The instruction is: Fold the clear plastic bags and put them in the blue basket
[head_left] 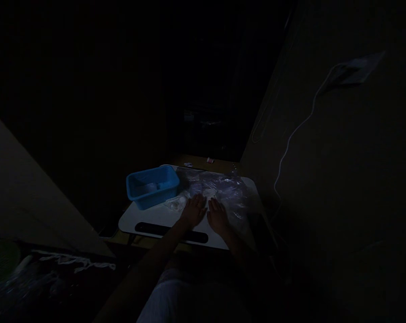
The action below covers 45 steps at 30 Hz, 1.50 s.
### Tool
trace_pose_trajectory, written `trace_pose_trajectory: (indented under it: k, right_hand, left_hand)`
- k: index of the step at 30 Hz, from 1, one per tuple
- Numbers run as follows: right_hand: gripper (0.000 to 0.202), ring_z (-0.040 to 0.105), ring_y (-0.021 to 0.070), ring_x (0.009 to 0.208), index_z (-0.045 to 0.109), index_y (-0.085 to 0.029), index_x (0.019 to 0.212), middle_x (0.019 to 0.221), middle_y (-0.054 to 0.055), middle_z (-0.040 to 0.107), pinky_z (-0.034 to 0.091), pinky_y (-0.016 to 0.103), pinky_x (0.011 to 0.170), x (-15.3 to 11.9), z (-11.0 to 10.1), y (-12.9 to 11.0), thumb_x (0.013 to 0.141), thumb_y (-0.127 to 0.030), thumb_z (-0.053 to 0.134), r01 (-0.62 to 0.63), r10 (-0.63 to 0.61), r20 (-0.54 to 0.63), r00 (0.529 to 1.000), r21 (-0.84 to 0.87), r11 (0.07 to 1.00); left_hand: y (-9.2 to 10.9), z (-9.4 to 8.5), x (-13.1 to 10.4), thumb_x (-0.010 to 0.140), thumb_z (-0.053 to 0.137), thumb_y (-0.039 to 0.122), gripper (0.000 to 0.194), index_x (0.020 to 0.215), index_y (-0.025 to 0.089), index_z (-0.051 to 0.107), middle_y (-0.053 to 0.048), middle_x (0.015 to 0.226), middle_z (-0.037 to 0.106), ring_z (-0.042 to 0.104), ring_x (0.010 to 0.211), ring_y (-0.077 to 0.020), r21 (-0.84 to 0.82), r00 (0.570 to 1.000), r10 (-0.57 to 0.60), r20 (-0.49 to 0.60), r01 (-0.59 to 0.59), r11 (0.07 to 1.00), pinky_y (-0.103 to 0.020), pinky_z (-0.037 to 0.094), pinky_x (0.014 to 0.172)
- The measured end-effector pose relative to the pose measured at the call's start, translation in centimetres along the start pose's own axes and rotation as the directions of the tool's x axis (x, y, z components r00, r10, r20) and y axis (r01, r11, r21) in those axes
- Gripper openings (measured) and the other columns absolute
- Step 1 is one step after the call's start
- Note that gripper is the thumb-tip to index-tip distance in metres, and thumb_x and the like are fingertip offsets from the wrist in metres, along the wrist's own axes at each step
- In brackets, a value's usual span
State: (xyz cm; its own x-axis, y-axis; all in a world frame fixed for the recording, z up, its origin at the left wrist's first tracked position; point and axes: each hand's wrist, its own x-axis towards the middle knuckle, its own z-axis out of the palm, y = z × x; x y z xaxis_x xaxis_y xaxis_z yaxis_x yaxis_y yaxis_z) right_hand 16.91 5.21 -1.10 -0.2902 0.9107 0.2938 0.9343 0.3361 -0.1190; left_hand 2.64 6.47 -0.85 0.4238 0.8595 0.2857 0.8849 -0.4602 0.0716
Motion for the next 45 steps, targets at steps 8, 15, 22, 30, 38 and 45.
trace_pose_trajectory:
  k: [8, 15, 22, 30, 38, 45]
  right_hand:
    - [0.046, 0.029, 0.0206, 0.125, 0.04, -0.012, 0.126, 0.135, 0.012, 0.036, 0.016, 0.04, 0.101, -0.1, 0.2, -0.5, 0.087, -0.032, 0.028, -0.059, 0.059, 0.062, 0.996, -0.014, 0.998]
    - [0.048, 0.03, 0.0234, 0.123, 0.042, -0.006, 0.124, 0.131, 0.016, 0.04, 0.012, 0.04, 0.102, -0.4, -0.4, -0.6, 0.081, -0.025, 0.037, -0.159, 0.157, -0.039, 0.987, -0.042, 0.986]
    - [0.052, 0.023, 0.0267, 0.126, 0.041, 0.001, 0.123, 0.133, 0.02, 0.034, 0.011, 0.04, 0.102, -1.1, -0.4, 0.0, 0.078, -0.025, 0.037, -0.256, 0.251, -0.064, 0.966, -0.079, 0.963]
    - [0.059, 0.018, 0.0347, 0.127, 0.035, 0.005, 0.126, 0.134, 0.027, 0.028, 0.013, 0.049, 0.099, -2.6, -0.9, 1.4, 0.078, -0.029, 0.039, -0.45, 0.439, -0.125, 0.89, -0.081, 0.889]
    - [0.059, 0.03, 0.0286, 0.123, 0.031, 0.003, 0.129, 0.133, 0.023, 0.033, 0.025, 0.038, 0.097, -3.7, -1.0, 0.5, 0.077, -0.024, 0.04, -0.443, 0.442, -0.041, 0.896, -0.001, 0.897]
    - [0.033, 0.045, 0.0212, 0.11, 0.062, -0.007, 0.098, 0.117, 0.015, 0.053, 0.033, 0.029, 0.093, -4.3, -1.8, 1.6, 0.078, -0.013, 0.036, -0.336, 0.341, -0.054, 0.938, 0.085, 0.938]
  left_hand:
    - [0.3, 1.0, -0.3, 0.087, 0.03, 0.033, 0.045, 0.127, 0.014, 0.039, -0.014, 0.136, 0.033, 0.029, 0.125, -0.0276, 0.062, 0.999, -0.024, 0.035, 0.022, 0.998, -0.048, 0.022, 0.099]
    - [0.2, 0.7, -0.3, 0.087, 0.03, 0.034, 0.046, 0.127, 0.014, 0.039, -0.014, 0.135, 0.034, 0.029, 0.125, -0.0267, 0.045, 0.998, -0.028, 0.05, 0.025, 0.999, -0.047, 0.022, 0.099]
    - [0.3, 0.8, -0.3, 0.087, 0.029, 0.035, 0.046, 0.127, 0.015, 0.039, -0.013, 0.135, 0.035, 0.029, 0.125, -0.0258, 0.034, 0.999, -0.031, 0.03, 0.03, 0.999, -0.046, 0.023, 0.099]
    - [0.2, 0.6, -0.3, 0.086, 0.031, 0.035, 0.046, 0.126, 0.015, 0.041, -0.014, 0.135, 0.035, 0.03, 0.124, -0.0261, -0.003, 0.999, -0.034, 0.033, 0.034, 0.999, -0.046, 0.023, 0.099]
    - [0.1, 0.6, -0.2, 0.086, 0.031, 0.036, 0.046, 0.126, 0.015, 0.041, -0.014, 0.134, 0.035, 0.03, 0.124, -0.0262, -0.017, 0.999, -0.037, 0.039, 0.038, 0.999, -0.046, 0.022, 0.1]
    - [0.0, 0.8, -0.2, 0.086, 0.031, 0.036, 0.045, 0.125, 0.015, 0.042, -0.013, 0.134, 0.037, 0.031, 0.124, -0.0257, -0.025, 1.0, -0.023, 0.004, 0.023, 0.999, -0.045, 0.022, 0.1]
